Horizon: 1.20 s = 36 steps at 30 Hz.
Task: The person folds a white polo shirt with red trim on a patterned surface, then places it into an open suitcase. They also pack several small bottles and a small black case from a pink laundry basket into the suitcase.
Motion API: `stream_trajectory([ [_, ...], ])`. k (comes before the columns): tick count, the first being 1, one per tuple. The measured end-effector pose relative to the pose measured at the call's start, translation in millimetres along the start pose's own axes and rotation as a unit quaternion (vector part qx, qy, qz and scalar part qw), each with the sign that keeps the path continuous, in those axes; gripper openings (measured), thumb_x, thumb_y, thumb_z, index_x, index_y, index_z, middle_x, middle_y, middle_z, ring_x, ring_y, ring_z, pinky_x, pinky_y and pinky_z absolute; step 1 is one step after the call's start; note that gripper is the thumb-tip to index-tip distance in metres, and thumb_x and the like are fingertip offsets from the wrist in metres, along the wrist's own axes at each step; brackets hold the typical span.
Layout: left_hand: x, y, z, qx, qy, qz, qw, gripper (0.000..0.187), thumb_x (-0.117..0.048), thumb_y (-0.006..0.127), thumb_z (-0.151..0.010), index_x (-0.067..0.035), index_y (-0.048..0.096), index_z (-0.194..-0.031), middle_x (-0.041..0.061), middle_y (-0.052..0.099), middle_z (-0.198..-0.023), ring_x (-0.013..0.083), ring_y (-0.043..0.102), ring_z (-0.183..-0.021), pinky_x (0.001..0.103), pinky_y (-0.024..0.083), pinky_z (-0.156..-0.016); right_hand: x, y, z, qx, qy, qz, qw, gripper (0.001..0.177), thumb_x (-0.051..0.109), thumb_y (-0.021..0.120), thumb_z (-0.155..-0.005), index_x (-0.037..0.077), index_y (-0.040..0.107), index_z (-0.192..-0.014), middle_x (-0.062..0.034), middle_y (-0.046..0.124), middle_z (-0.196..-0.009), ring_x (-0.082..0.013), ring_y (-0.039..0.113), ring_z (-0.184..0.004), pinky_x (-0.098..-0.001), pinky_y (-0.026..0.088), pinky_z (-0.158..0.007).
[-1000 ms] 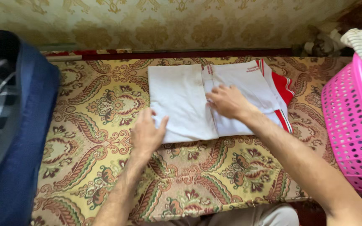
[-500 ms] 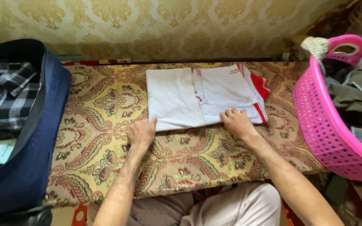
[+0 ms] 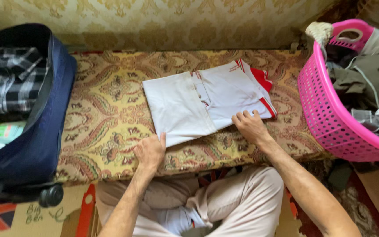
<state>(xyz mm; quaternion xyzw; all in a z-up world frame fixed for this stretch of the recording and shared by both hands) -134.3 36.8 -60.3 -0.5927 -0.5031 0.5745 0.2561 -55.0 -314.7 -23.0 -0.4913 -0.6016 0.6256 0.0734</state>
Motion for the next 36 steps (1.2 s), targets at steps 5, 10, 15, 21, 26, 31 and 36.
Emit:
stream_trajectory([
  [5,-4,-18,42,-0.016,0.019,-0.036,0.999,0.055,-0.051,0.057,-0.100,-0.007,0.075,-0.073,0.018,0.069,-0.067,0.0393,0.070,-0.066,0.054,0.053,-0.059,12,-26,18,-0.016,0.021,-0.086,0.996,0.028,0.020,0.070,-0.082,0.009,0.066,-0.108,-0.0068,0.069,-0.102,-0.0253,0.067,-0.097,-0.0504,0.050,-0.082],
  [10,-8,-31,28,-0.005,0.037,-0.032,0.999,0.046,-0.049,0.066,-0.095,-0.005,0.070,-0.084,0.015,0.069,-0.076,0.0327,0.069,-0.070,0.047,0.055,-0.058,1,-52,17,-0.040,0.117,-0.304,0.945,0.025,0.019,0.070,-0.082,0.008,0.075,-0.103,-0.0101,0.075,-0.104,-0.0309,0.068,-0.098,-0.0470,0.052,-0.084],
  [15,-52,-25,-35,0.011,0.221,0.022,0.975,0.023,-0.026,0.070,-0.096,-0.005,0.065,-0.105,0.013,0.065,-0.102,0.0304,0.067,-0.089,0.042,0.056,-0.077,21,-31,-13,0.115,0.251,-0.502,0.820,0.042,0.044,0.069,-0.092,0.005,0.078,-0.104,-0.0131,0.076,-0.097,-0.0281,0.076,-0.082,-0.0385,0.058,-0.078],
  [21,-117,17,-122,0.049,0.407,-0.101,0.907,0.055,-0.001,0.067,-0.079,-0.019,0.061,-0.130,0.004,0.060,-0.131,0.0285,0.061,-0.115,0.045,0.056,-0.079,45,-16,-56,0.164,0.254,-0.470,0.829,0.061,0.056,0.079,-0.079,0.002,0.076,-0.107,-0.0178,0.077,-0.093,-0.0297,0.074,-0.082,-0.0397,0.058,-0.078],
  [26,-144,57,-176,0.075,0.450,-0.124,0.881,0.056,-0.004,0.067,-0.083,-0.025,0.060,-0.134,0.002,0.056,-0.139,0.0294,0.061,-0.116,0.046,0.057,-0.076,52,-9,-73,0.176,0.270,-0.459,0.828,0.058,0.048,0.085,-0.072,0.003,0.075,-0.107,-0.0184,0.076,-0.093,-0.0322,0.073,-0.087,-0.0420,0.056,-0.080],
  [31,-151,85,-205,0.172,0.425,-0.168,0.872,0.042,-0.007,0.069,-0.084,-0.023,0.066,-0.123,0.005,0.060,-0.126,0.0270,0.065,-0.114,0.044,0.059,-0.081,53,-10,-81,0.195,0.268,-0.513,0.792,0.047,0.033,0.088,-0.072,0.001,0.071,-0.102,-0.0175,0.076,-0.092,-0.0272,0.075,-0.083,-0.0391,0.058,-0.077],
  [36,-153,78,-214,0.182,0.444,-0.177,0.859,0.014,-0.009,0.071,-0.085,-0.017,0.076,-0.094,0.006,0.066,-0.116,0.0308,0.069,-0.106,0.044,0.059,-0.079,56,-16,-81,0.153,0.277,-0.586,0.746,0.037,0.021,0.083,-0.072,0.001,0.064,-0.096,-0.0159,0.078,-0.088,-0.0243,0.076,-0.078,-0.0375,0.059,-0.072],
])
Point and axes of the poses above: each hand's wrist, its own z-axis away from the middle knuckle, its own y-axis out of the palm, x = y × z, the point moved 6 cm from there along -z, towards the middle knuckle
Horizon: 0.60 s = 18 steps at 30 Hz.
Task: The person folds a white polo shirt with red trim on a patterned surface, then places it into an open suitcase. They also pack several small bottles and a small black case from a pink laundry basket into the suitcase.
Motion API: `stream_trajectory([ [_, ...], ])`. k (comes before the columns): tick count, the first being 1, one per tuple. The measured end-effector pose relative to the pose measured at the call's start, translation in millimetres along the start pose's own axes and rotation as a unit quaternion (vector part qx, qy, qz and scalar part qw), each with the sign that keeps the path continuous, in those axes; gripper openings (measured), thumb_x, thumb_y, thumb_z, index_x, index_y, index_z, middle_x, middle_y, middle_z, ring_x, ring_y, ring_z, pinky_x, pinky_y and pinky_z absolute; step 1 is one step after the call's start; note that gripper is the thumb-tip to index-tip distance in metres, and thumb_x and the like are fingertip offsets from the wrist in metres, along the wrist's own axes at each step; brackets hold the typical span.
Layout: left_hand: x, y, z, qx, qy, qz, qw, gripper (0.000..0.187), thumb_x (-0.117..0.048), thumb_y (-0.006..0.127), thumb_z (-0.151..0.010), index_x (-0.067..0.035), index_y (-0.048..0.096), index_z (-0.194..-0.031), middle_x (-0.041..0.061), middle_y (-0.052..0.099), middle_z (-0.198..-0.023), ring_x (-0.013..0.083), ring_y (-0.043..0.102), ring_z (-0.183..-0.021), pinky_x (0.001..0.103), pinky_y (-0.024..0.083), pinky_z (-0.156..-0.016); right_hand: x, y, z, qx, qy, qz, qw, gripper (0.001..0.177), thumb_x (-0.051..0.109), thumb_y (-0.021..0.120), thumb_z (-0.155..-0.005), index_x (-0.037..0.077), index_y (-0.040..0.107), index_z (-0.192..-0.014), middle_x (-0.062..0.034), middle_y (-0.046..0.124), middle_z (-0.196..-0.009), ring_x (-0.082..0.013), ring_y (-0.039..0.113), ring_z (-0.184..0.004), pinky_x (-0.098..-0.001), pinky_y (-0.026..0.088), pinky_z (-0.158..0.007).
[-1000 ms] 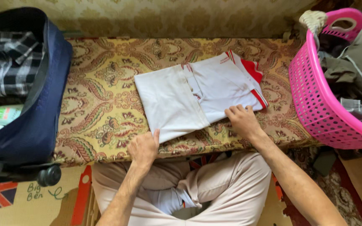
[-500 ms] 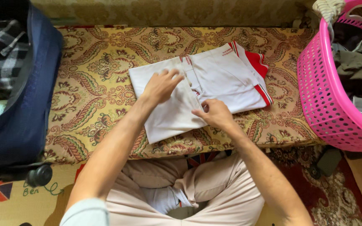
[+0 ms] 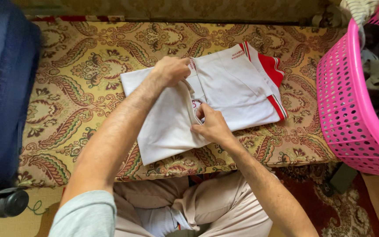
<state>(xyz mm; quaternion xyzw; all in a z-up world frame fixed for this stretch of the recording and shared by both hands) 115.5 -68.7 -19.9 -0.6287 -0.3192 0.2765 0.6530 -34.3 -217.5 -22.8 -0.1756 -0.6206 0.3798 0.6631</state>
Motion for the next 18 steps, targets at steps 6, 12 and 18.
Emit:
stream_trajectory([
  [6,4,-12,12,-0.020,0.033,0.030,0.999,0.020,-0.005,0.073,-0.078,-0.017,0.076,-0.095,0.006,0.072,-0.105,0.0319,0.070,-0.100,0.045,0.058,-0.078,6,-6,-5,-0.042,-0.066,-0.051,0.996,0.049,0.024,0.088,-0.071,0.001,0.072,-0.112,-0.0145,0.076,-0.099,-0.0180,0.075,-0.082,-0.0319,0.059,-0.075],
  [12,16,-14,1,0.006,0.035,0.082,0.996,0.018,-0.007,0.073,-0.079,-0.011,0.075,-0.096,0.013,0.072,-0.101,0.0341,0.069,-0.102,0.045,0.057,-0.085,-10,-9,-6,0.015,0.050,-0.068,0.996,0.036,0.028,0.079,-0.080,0.005,0.076,-0.109,-0.0108,0.079,-0.085,-0.0149,0.074,-0.074,-0.0320,0.058,-0.071],
  [18,13,-13,-17,-0.045,0.058,0.129,0.989,0.022,-0.002,0.070,-0.078,-0.006,0.074,-0.099,0.015,0.070,-0.109,0.0348,0.065,-0.109,0.044,0.054,-0.090,-12,-29,-8,-0.033,-0.039,-0.066,0.997,0.033,0.027,0.076,-0.085,0.004,0.075,-0.109,-0.0129,0.078,-0.085,-0.0160,0.074,-0.076,-0.0329,0.055,-0.071],
])
Point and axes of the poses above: each hand's wrist, its own z-axis away from the middle knuckle, its own y-axis out of the palm, x = y × z, the point moved 6 cm from there along -z, towards the middle knuckle
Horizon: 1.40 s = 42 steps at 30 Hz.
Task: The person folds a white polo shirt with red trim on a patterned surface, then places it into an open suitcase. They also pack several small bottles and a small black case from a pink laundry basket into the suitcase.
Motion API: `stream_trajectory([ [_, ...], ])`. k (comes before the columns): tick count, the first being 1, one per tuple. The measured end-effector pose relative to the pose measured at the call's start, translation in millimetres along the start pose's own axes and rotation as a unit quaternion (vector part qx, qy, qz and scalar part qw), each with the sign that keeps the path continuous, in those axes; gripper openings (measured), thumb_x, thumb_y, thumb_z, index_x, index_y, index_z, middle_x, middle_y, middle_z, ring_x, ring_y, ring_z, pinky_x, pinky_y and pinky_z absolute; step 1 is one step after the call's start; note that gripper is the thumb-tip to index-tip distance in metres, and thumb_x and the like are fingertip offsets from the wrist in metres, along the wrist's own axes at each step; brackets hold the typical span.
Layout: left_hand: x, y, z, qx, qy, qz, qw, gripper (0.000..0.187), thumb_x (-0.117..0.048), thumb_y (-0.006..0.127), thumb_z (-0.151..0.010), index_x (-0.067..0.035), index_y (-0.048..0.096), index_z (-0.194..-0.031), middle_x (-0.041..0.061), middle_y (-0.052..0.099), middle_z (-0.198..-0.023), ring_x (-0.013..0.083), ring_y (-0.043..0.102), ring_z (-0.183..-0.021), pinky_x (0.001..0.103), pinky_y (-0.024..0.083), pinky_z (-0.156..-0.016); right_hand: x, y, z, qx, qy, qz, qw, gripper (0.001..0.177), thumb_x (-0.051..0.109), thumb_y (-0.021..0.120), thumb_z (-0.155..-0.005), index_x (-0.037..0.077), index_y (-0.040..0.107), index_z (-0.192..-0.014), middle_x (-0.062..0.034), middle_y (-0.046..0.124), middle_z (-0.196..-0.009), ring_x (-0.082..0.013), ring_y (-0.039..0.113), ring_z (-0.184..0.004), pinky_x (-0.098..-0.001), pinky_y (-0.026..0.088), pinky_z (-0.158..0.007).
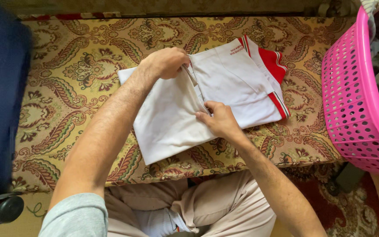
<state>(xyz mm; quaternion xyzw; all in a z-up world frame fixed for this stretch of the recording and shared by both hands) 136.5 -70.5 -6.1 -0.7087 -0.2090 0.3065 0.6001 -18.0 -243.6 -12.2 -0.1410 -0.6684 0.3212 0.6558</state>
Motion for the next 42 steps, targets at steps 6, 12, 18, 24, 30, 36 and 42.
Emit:
stream_trajectory([
  [6,-11,19,-16,0.029,-0.038,0.003,0.999,0.021,-0.003,0.067,-0.084,-0.007,0.074,-0.103,0.013,0.067,-0.114,0.0329,0.064,-0.112,0.043,0.053,-0.092,-8,-4,7,-0.028,-0.017,0.123,0.992,0.036,0.035,0.078,-0.087,0.001,0.071,-0.098,-0.0226,0.071,-0.078,-0.0380,0.073,-0.072,-0.0459,0.056,-0.065],
  [12,-13,22,-14,0.018,-0.062,0.017,0.998,0.022,-0.002,0.065,-0.084,-0.009,0.074,-0.103,0.013,0.065,-0.116,0.0326,0.062,-0.115,0.043,0.052,-0.093,-12,5,15,-0.040,-0.012,0.281,0.959,0.041,0.047,0.068,-0.095,0.007,0.063,-0.103,-0.0223,0.071,-0.073,-0.0474,0.070,-0.071,-0.0584,0.055,-0.063],
  [18,-15,23,-11,-0.065,-0.032,0.040,0.997,0.018,-0.005,0.066,-0.087,-0.008,0.069,-0.105,0.014,0.060,-0.117,0.0349,0.060,-0.113,0.046,0.052,-0.090,-13,11,21,-0.057,-0.029,0.367,0.928,0.039,0.047,0.064,-0.101,0.008,0.059,-0.102,-0.0169,0.070,-0.069,-0.0426,0.070,-0.063,-0.0545,0.055,-0.054],
  [24,-42,23,5,-0.221,-0.074,-0.049,0.971,0.030,-0.003,0.066,-0.084,-0.002,0.063,-0.114,0.017,0.058,-0.120,0.0356,0.061,-0.108,0.045,0.053,-0.084,8,12,35,-0.200,-0.243,0.391,0.865,0.040,0.043,0.069,-0.100,0.006,0.057,-0.098,-0.0141,0.067,-0.077,-0.0288,0.068,-0.066,-0.0411,0.054,-0.052],
  [30,-108,22,88,-0.242,-0.110,0.006,0.964,0.023,-0.030,0.073,-0.096,-0.009,0.065,-0.102,0.010,0.063,-0.108,0.0291,0.060,-0.107,0.046,0.047,-0.086,-4,-12,40,-0.146,-0.172,0.288,0.931,0.045,0.048,0.079,-0.089,0.005,0.066,-0.079,-0.0131,0.069,-0.076,-0.0326,0.066,-0.069,-0.0454,0.052,-0.064],
  [36,-176,10,157,-0.243,-0.030,0.090,0.965,0.041,-0.043,0.078,-0.086,-0.008,0.061,-0.099,0.012,0.059,-0.109,0.0301,0.055,-0.112,0.047,0.039,-0.095,-28,-16,19,0.007,0.000,0.116,0.993,0.040,0.040,0.080,-0.083,0.002,0.075,-0.095,-0.0106,0.075,-0.080,-0.0174,0.069,-0.069,-0.0342,0.055,-0.066],
  [42,-193,13,161,-0.241,0.007,0.072,0.968,0.041,-0.039,0.080,-0.080,-0.009,0.059,-0.098,0.011,0.058,-0.108,0.0296,0.055,-0.112,0.048,0.038,-0.097,-49,-21,6,0.052,0.109,-0.048,0.992,0.028,0.027,0.070,-0.096,0.005,0.073,-0.112,-0.0028,0.072,-0.079,-0.0114,0.062,-0.066,-0.0287,0.052,-0.062],
])
Point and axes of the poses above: each hand's wrist, its own z-axis away from the middle knuckle, its own y-axis out of the palm, x = y × z, the point moved 6 cm from there along -z, towards the middle knuckle
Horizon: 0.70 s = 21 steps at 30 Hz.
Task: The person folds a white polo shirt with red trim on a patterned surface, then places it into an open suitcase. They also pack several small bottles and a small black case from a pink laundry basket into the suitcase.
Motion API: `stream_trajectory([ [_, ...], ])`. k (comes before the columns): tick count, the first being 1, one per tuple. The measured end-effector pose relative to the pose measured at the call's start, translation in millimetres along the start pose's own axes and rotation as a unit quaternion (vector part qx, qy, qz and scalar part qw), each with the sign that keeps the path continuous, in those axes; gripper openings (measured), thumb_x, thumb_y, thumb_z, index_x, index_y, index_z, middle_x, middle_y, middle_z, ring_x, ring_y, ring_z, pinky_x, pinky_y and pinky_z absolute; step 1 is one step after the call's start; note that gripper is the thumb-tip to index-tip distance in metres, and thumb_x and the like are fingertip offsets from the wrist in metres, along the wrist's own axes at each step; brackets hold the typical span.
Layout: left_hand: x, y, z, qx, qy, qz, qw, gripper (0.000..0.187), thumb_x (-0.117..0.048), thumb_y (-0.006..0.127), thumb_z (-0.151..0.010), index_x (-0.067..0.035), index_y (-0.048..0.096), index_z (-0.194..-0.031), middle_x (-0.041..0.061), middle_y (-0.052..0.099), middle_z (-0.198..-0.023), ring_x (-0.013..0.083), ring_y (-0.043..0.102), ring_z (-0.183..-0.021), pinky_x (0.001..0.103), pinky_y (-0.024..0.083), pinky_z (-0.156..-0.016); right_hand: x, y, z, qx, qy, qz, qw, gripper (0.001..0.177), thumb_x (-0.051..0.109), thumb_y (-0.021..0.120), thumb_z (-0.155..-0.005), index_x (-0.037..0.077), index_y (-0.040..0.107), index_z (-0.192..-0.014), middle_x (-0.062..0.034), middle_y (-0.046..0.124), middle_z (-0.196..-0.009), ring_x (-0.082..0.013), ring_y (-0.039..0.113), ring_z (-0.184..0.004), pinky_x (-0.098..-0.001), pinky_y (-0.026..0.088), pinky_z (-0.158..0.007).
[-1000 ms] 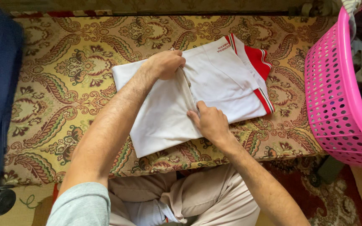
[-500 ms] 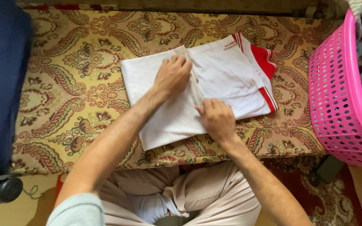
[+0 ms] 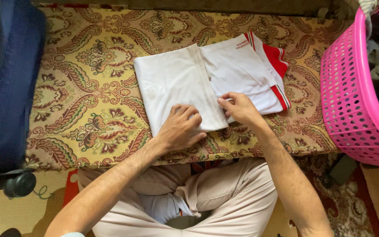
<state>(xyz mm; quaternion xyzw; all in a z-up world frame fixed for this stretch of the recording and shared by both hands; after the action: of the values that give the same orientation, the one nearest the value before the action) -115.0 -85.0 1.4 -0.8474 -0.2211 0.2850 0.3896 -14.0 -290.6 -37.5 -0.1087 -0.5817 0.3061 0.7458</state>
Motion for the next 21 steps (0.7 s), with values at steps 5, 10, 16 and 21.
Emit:
stream_trajectory([
  [5,-7,9,2,-0.022,0.047,-0.003,0.999,0.032,-0.032,0.077,-0.087,-0.010,0.058,-0.099,0.009,0.057,-0.104,0.0284,0.055,-0.108,0.048,0.039,-0.098,-3,-1,0,0.086,-0.047,-0.065,0.993,0.028,0.011,0.073,-0.091,-0.002,0.072,-0.116,-0.0032,0.074,-0.084,-0.0084,0.066,-0.073,-0.0256,0.055,-0.067],
  [10,-10,24,-4,-0.014,0.025,0.007,1.000,0.026,-0.029,0.074,-0.090,-0.011,0.058,-0.100,0.007,0.056,-0.100,0.0267,0.056,-0.102,0.044,0.041,-0.093,-9,-1,-7,0.047,-0.043,-0.107,0.992,0.030,0.007,0.074,-0.089,-0.002,0.069,-0.117,-0.0064,0.076,-0.087,-0.0084,0.066,-0.072,-0.0247,0.054,-0.064],
  [16,-15,23,0,-0.044,0.040,0.011,0.998,0.024,-0.023,0.072,-0.093,-0.015,0.063,-0.113,0.004,0.060,-0.109,0.0242,0.057,-0.111,0.043,0.041,-0.098,-16,-5,-6,-0.029,-0.053,-0.129,0.990,0.027,0.010,0.076,-0.090,0.000,0.071,-0.114,-0.0056,0.078,-0.089,-0.0090,0.065,-0.070,-0.0242,0.049,-0.058],
  [21,-16,24,0,-0.052,0.054,0.008,0.997,0.026,-0.022,0.071,-0.095,-0.014,0.064,-0.119,0.004,0.063,-0.123,0.0232,0.057,-0.123,0.044,0.039,-0.104,11,-10,12,-0.185,-0.188,0.071,0.962,0.022,0.021,0.074,-0.093,0.001,0.076,-0.102,-0.0077,0.077,-0.084,-0.0110,0.071,-0.073,-0.0270,0.056,-0.067],
])
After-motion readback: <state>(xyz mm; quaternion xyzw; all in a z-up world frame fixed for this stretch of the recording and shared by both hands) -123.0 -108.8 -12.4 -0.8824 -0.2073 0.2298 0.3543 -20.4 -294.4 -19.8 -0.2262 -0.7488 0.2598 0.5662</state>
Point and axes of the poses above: each hand's wrist, its own z-axis away from the middle knuckle, its own y-axis out of the palm, x = y × z, the point moved 6 cm from there along -z, towards the middle knuckle
